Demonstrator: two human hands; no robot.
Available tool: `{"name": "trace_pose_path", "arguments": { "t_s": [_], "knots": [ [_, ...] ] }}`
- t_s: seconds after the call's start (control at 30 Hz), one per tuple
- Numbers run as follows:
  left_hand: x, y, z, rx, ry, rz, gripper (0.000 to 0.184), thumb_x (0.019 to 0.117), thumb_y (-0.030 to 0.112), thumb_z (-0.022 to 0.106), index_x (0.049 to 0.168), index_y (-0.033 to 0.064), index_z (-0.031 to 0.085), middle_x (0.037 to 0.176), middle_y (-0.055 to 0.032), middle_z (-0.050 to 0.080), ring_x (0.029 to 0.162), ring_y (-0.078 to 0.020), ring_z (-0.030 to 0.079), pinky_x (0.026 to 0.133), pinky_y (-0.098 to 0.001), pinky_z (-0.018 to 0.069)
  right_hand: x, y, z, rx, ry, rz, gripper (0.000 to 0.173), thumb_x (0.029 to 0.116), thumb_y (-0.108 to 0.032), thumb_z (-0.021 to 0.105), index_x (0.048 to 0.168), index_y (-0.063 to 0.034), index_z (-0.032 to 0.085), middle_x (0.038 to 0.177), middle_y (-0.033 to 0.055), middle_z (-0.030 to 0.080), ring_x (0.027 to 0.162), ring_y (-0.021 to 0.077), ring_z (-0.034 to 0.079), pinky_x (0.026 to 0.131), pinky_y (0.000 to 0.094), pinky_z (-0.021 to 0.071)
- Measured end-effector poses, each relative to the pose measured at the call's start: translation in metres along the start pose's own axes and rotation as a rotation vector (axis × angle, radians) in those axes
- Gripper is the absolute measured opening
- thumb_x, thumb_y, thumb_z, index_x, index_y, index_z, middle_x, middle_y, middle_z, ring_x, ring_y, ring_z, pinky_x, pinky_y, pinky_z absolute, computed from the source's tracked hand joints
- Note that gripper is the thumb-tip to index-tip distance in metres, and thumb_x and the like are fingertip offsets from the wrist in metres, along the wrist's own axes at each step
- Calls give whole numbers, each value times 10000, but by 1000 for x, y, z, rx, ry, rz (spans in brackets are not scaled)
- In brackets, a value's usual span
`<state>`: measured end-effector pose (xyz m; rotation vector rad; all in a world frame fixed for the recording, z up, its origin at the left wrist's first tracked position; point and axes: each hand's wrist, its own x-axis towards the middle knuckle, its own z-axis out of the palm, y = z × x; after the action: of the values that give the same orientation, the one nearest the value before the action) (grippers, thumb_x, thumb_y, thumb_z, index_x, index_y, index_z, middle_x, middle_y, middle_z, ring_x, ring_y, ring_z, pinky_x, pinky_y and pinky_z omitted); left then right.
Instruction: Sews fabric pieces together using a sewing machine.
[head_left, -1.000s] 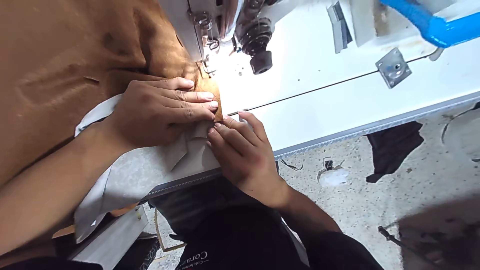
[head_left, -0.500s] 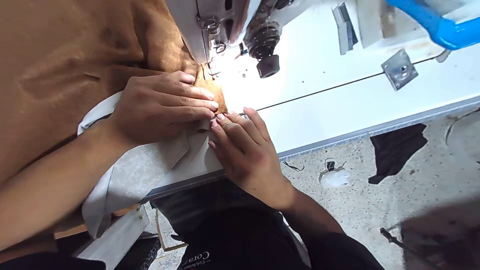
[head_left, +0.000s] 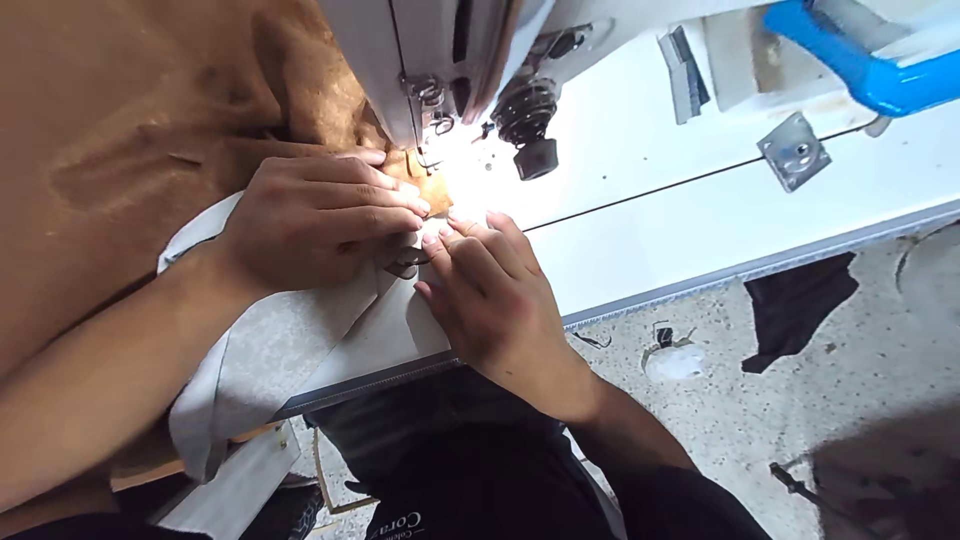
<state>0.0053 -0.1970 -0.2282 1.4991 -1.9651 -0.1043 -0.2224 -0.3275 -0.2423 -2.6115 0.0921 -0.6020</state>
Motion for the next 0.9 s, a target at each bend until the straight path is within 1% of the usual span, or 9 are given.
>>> {"name": "trace_pose_path", "arguments": {
  "t_s": [0.23, 0.33, 0.43, 0.57, 0.63, 0.67, 0.77, 0.83, 0.9],
  "knots": [
    [5, -4, -4, 129, -46, -7, 195, 1002, 200, 652, 1116, 127, 792, 1157, -91, 751, 1102, -270, 680, 1004, -424, 500, 6, 2, -1, -27, -26, -4, 340, 1054, -294, 566, 1230, -55, 732, 1263, 104, 700, 1322, 265, 574, 1206, 515, 341],
    [5, -8, -8, 156, -55, -15, 210, 1019, 143, 603, 1114, 122, 789, 1122, -114, 745, 1110, -289, 668, 983, -413, 503, 10, 5, -3, -37, -41, -12, 340, 1053, -304, 567, 1219, -62, 739, 1240, 97, 705, 1326, 269, 570, 1208, 533, 334],
    [5, -11, -12, 118, -25, -22, 271, 1008, 44, 553, 1113, 106, 795, 1104, -126, 755, 1108, -294, 673, 1029, -408, 486, 13, 7, -3, -41, -46, -16, 345, 1050, -313, 568, 1218, -65, 739, 1225, 91, 707, 1317, 264, 571, 1198, 524, 340],
    [6, -9, -12, 156, -8, -19, 254, 1023, 50, 547, 1161, 59, 761, 1089, -144, 747, 1094, -299, 672, 1015, -393, 488, 16, 10, -5, 4, -84, -2, 366, 1053, -332, 557, 1254, -77, 726, 1286, 80, 694, 1343, 243, 557, 1204, 496, 335],
    [6, -9, -14, 191, -49, -24, 301, 1019, 53, 510, 1188, 86, 756, 1130, -133, 739, 1122, -308, 657, 1000, -412, 487, 10, 14, -13, 81, 15, 51, 319, 1025, -265, 613, 1229, -47, 724, 1268, 103, 700, 1313, 240, 588, 1183, 468, 404],
    [7, -11, -15, 204, -68, -20, 317, 1021, 58, 493, 1192, 101, 756, 1140, -128, 730, 1123, -313, 646, 981, -423, 490, 4, 19, -18, 58, 150, 87, 323, 996, -222, 648, 1228, -8, 714, 1271, 147, 693, 1281, 260, 608, 1129, 448, 467],
    [7, -14, -17, 214, -89, -5, 327, 1034, 81, 475, 1183, 125, 763, 1143, -113, 715, 1079, -304, 635, 904, -427, 499, -15, 57, -47, -332, 507, 204, 528, 962, -231, 661, 1387, 66, 558, 1423, 275, 566, 1361, 360, 534, 1117, 475, 462],
    [7, -14, -18, 200, -88, -6, 322, 1034, 93, 477, 1170, 125, 767, 1140, -104, 713, 1062, -289, 637, 890, -428, 505, -24, 94, -75, -526, 551, 302, 753, 964, -342, 670, 1515, 91, 394, 1542, 341, 395, 1462, 435, 376, 1198, 526, 334],
    [8, -17, -19, 185, -77, -1, 326, 1026, 84, 476, 1157, 127, 771, 1127, -94, 713, 1056, -274, 641, 891, -420, 513, -31, 125, -92, -550, 517, 368, 905, 933, -437, 672, 1570, 77, 288, 1622, 340, 250, 1534, 465, 208, 1258, 577, 190]
  ]
}}
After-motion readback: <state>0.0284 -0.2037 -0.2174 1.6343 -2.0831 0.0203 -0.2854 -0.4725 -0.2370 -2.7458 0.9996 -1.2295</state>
